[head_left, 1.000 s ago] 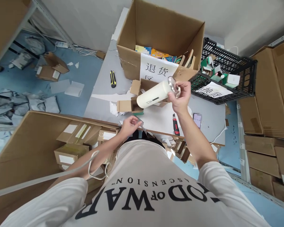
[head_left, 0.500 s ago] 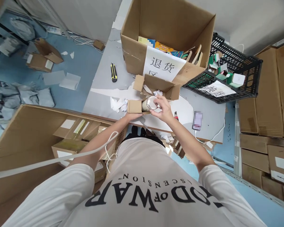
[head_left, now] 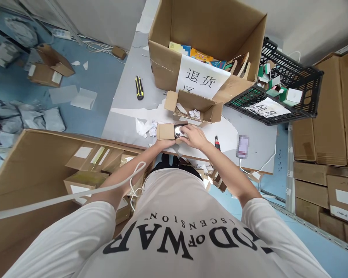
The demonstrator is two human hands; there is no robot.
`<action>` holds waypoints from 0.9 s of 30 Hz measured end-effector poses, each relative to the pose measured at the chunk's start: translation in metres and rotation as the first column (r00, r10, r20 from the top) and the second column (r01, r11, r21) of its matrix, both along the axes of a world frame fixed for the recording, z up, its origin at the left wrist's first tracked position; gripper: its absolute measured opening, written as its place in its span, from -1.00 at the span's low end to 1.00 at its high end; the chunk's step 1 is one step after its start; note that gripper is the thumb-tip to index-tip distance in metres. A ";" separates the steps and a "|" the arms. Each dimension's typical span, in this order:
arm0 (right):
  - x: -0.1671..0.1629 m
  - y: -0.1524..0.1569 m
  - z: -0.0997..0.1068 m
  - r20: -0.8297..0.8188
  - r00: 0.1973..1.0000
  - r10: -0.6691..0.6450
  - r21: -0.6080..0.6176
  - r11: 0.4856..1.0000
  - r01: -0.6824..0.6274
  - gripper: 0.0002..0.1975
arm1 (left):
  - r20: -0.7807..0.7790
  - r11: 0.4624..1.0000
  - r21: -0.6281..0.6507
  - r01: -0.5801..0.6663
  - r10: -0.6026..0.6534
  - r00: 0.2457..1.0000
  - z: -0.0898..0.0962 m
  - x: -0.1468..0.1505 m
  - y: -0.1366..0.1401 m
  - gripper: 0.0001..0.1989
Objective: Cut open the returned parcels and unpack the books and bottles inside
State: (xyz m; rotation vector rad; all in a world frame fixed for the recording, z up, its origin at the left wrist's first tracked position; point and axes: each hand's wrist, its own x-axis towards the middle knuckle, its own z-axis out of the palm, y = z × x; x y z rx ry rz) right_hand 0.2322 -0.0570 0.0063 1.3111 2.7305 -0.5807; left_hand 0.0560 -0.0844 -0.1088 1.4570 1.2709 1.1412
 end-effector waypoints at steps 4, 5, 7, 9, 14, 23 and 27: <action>0.008 -0.004 -0.008 -0.027 1.000 -0.002 0.014 1.000 0.002 -0.51 | -0.066 0.998 0.065 -0.023 0.027 0.997 0.008 0.003 -0.012 -0.26; 0.011 -0.006 -0.010 -0.046 0.999 0.009 0.012 1.000 -0.008 -0.45 | -0.071 0.994 0.098 -0.043 0.050 0.996 0.010 0.003 -0.015 -0.22; 0.016 -0.007 -0.015 -0.105 0.993 0.053 0.005 0.999 -0.053 -0.27 | -0.116 0.985 0.165 -0.048 0.067 0.991 0.013 0.001 -0.020 -0.23; 0.022 -0.006 -0.021 -0.178 0.980 0.092 0.012 0.996 -0.091 -0.12 | -0.198 0.976 0.220 0.005 0.039 0.979 0.016 -0.001 -0.022 -0.36; 0.027 -0.001 -0.035 -0.369 0.929 -0.005 0.054 0.998 0.027 -0.40 | -0.291 0.953 0.294 0.073 0.017 0.956 0.025 -0.006 -0.014 -0.56; 0.016 0.013 -0.040 -0.444 0.896 -0.011 -0.022 1.000 0.002 -0.51 | -0.292 0.968 0.241 0.068 0.005 0.957 0.034 -0.014 -0.005 -0.24; 0.014 0.017 -0.036 -0.337 0.939 0.064 -0.066 0.994 -0.092 -0.54 | -0.295 0.967 0.180 0.179 -0.121 0.948 0.038 -0.020 -0.001 -0.07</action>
